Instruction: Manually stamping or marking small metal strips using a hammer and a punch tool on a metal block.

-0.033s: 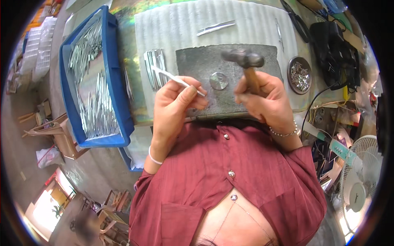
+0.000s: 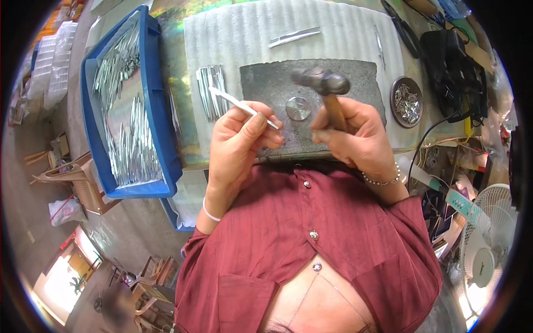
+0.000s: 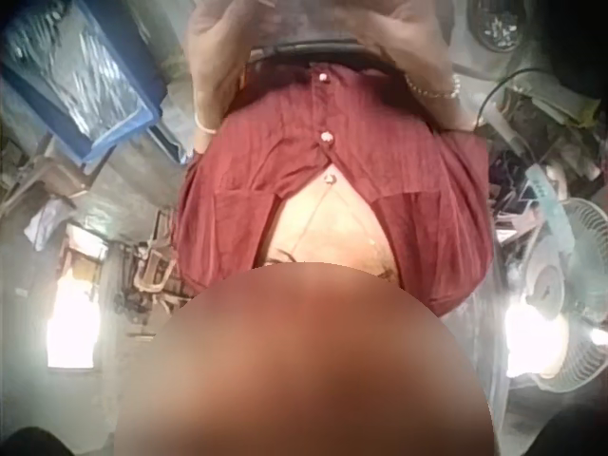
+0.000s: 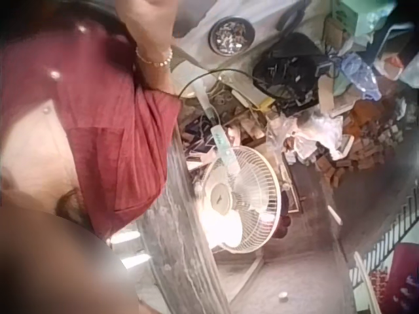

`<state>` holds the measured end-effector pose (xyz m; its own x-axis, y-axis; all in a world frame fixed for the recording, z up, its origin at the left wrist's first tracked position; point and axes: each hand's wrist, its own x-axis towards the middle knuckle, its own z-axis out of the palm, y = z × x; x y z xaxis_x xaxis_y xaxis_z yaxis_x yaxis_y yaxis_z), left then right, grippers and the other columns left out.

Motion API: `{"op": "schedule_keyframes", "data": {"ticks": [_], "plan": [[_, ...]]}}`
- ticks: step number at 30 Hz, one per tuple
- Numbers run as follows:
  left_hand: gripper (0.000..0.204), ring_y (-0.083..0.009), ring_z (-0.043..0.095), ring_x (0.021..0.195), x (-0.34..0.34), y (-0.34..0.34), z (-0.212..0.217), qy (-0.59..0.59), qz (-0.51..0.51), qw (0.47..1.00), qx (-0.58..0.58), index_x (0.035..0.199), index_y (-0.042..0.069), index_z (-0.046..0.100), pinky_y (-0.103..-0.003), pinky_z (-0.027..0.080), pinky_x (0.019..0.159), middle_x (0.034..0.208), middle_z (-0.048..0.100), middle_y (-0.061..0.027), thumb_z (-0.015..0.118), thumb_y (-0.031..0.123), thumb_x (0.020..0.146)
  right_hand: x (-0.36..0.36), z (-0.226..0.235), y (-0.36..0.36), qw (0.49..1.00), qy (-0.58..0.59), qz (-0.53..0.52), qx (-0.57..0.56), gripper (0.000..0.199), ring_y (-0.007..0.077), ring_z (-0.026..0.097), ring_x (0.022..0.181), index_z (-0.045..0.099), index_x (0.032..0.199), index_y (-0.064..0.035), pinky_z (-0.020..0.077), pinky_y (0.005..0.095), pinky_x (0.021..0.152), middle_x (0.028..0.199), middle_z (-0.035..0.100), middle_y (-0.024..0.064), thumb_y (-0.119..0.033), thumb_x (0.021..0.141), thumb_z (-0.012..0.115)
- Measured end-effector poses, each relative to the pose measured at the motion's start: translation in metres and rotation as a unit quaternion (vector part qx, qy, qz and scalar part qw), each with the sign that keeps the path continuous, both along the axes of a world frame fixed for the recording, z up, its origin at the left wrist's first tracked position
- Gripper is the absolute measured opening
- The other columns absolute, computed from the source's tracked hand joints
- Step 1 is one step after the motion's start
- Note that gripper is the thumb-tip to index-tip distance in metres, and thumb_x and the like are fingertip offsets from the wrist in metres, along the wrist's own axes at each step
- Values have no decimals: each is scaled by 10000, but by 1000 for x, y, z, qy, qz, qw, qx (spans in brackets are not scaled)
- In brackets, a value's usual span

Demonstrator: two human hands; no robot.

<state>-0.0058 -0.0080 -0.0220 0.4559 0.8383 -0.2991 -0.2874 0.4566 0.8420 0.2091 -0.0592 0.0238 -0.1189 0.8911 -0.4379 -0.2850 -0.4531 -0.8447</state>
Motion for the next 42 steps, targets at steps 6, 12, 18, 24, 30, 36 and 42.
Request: {"op": "schedule_keyframes", "data": {"ticks": [6, 12, 18, 24, 30, 36, 42], "plan": [[185, -157, 641, 655, 3, -2, -4, -212, -5, 967, -144, 1034, 6, 568, -224, 520, 566, 889, 649, -135, 548, 163, 939, -28, -4, 8, 992, -9, 35, 119, 123, 35, 504, 732, 547, 912, -7, 432, 202, 645, 807, 554, -9, 16, 810, 612], [174, -140, 618, 628, 4, -2, 0, -223, -35, 961, -159, 1016, 11, 562, -219, 509, 557, 879, 647, -127, 542, 168, 943, -29, -2, 9, 994, 22, 19, 105, 137, 40, 517, 745, 539, 927, -5, 438, 203, 659, 822, 558, -2, 6, 816, 619], [164, -138, 616, 640, 5, -2, 0, -227, -37, 962, -145, 1021, 12, 561, -218, 508, 566, 886, 647, -129, 538, 155, 944, -29, -3, 9, 994, 9, 20, 109, 142, 40, 522, 750, 539, 921, -7, 440, 200, 662, 819, 559, -5, -6, 814, 632], [147, -128, 614, 650, 8, -4, 1, -202, -22, 975, -94, 1011, 4, 567, -214, 509, 587, 896, 656, -127, 567, 123, 925, -26, -7, 9, 994, -15, 17, 108, 153, 40, 511, 728, 543, 920, -18, 432, 197, 651, 804, 554, -12, -28, 808, 647], [110, -114, 610, 666, 11, -7, 4, -39, -9, 997, 66, 960, 4, 588, -219, 505, 617, 882, 668, -112, 601, 96, 901, -25, -16, 7, 993, -34, -6, 117, 141, 38, 497, 716, 550, 908, -25, 420, 196, 633, 789, 545, -17, -40, 813, 653], [114, -131, 615, 659, 9, -5, -4, -185, -19, 979, -88, 990, 17, 556, -228, 511, 607, 924, 658, -145, 559, 112, 928, -16, -11, 10, 996, -53, -10, 75, 201, 30, 472, 677, 576, 988, -16, 409, 192, 606, 783, 556, -13, -64, 818, 670], [110, -139, 614, 660, 2, 3, -2, -155, 36, 986, -40, 1006, 29, 541, -229, 511, 605, 926, 652, -174, 540, 114, 937, -7, -23, 11, 908, -369, 26, 197, 388, 171, 563, 670, 568, 1095, -15, 457, 276, 621, 869, 608, 98, -97, 746, 717]]}}
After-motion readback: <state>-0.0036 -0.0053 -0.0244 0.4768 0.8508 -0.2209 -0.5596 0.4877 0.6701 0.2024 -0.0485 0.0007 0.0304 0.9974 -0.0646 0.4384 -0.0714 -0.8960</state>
